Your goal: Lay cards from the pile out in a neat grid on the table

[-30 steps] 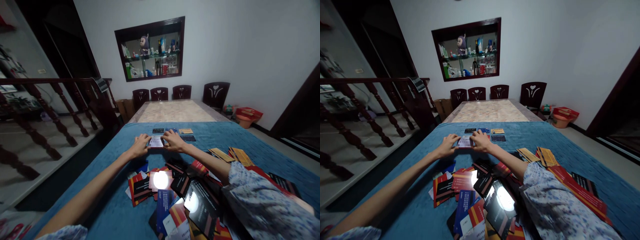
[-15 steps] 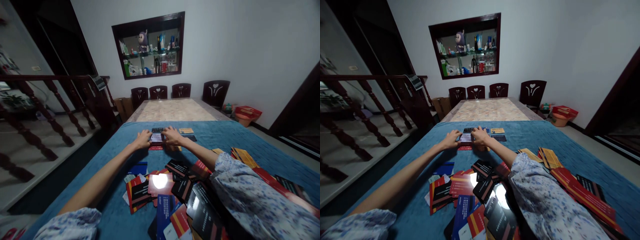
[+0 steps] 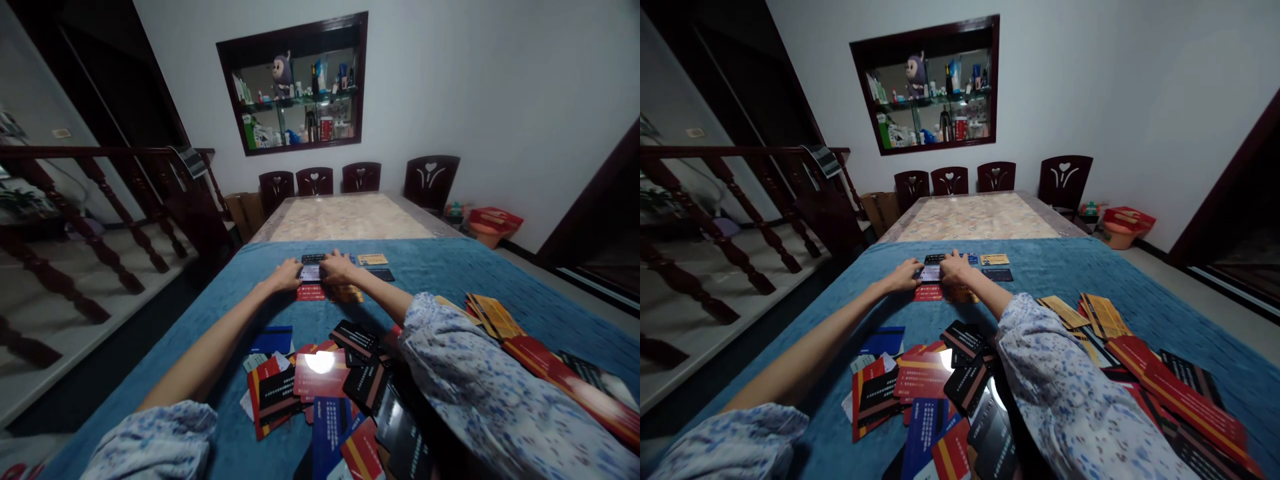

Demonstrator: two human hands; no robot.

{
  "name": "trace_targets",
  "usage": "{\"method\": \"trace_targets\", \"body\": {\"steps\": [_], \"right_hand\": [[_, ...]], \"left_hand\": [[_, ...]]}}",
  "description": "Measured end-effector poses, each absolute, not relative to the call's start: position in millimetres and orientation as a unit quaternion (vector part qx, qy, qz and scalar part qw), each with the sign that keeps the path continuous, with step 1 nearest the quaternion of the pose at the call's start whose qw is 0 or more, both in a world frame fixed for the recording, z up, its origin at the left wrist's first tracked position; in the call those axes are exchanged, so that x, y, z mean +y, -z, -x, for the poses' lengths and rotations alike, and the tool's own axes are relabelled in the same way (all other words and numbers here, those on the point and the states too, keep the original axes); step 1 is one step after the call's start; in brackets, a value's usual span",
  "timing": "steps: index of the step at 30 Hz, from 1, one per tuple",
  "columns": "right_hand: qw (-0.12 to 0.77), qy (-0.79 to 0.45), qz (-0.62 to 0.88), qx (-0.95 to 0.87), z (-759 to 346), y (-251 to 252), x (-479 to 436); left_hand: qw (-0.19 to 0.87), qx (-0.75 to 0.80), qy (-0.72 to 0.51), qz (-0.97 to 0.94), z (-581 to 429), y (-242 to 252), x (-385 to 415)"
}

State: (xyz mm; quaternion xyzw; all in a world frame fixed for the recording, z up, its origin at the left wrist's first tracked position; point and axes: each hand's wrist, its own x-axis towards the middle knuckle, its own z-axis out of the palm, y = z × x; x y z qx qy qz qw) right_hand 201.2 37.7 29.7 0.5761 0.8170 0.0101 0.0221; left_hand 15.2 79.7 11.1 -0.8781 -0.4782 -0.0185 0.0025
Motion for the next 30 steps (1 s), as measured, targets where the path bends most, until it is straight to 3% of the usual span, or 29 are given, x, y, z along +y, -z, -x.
{"method": "trace_targets", "body": {"steps": [30], "right_hand": [[0.043, 0.026, -0.575, 0.816, -199.3, -25.3, 51.4]], "left_hand": [[-0.049, -0.463, 0.016, 0.885, -14.4, 3.0, 108.2]]}}
